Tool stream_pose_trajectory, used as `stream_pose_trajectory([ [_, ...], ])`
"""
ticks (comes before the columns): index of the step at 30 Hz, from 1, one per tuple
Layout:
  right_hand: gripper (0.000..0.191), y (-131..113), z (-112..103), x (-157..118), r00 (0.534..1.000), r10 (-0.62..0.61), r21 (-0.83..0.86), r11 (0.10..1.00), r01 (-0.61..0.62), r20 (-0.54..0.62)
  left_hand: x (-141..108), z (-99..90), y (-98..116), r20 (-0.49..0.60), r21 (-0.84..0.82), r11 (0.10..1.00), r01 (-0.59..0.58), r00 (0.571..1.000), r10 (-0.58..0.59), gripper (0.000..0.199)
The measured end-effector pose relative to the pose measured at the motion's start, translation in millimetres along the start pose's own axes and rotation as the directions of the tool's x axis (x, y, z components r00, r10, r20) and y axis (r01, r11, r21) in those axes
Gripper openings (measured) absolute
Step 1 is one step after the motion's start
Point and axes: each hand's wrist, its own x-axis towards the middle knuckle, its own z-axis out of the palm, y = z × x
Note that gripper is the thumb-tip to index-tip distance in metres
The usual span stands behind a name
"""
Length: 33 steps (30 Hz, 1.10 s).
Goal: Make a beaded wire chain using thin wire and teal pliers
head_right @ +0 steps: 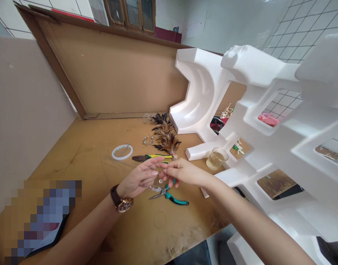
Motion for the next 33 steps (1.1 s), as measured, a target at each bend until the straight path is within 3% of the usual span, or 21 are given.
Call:
stream_pose_trajectory([
  [5,0.031,7.3,2.5,4.8,1.0,-0.009,0.192,0.981,0.008,0.006,-0.3,0.8,-0.3,-0.022,-0.002,1.0,-0.024,0.999,0.024,0.036],
  [9,0.034,10.3,2.0,5.6,0.999,0.036,0.176,0.984,-0.032,-0.015,0.3,1.9,0.7,-0.049,-0.003,0.999,-0.044,0.998,0.044,0.033],
  [17,0.039,21.8,5.6,8.5,0.989,0.04,0.339,0.937,-0.088,0.145,-0.4,11.7,2.3,-0.143,0.097,0.991,-0.094,0.984,0.107,0.025],
  [26,0.031,22.0,3.0,11.8,0.997,0.081,0.396,0.915,-0.073,-0.004,2.0,12.3,0.2,-0.207,0.176,0.979,-0.101,0.969,0.138,0.021],
  [33,0.022,19.1,-2.7,11.7,0.986,0.117,0.358,0.931,-0.068,-0.116,6.0,9.5,-6.1,-0.246,0.344,0.939,-0.004,0.965,0.095,0.044],
])
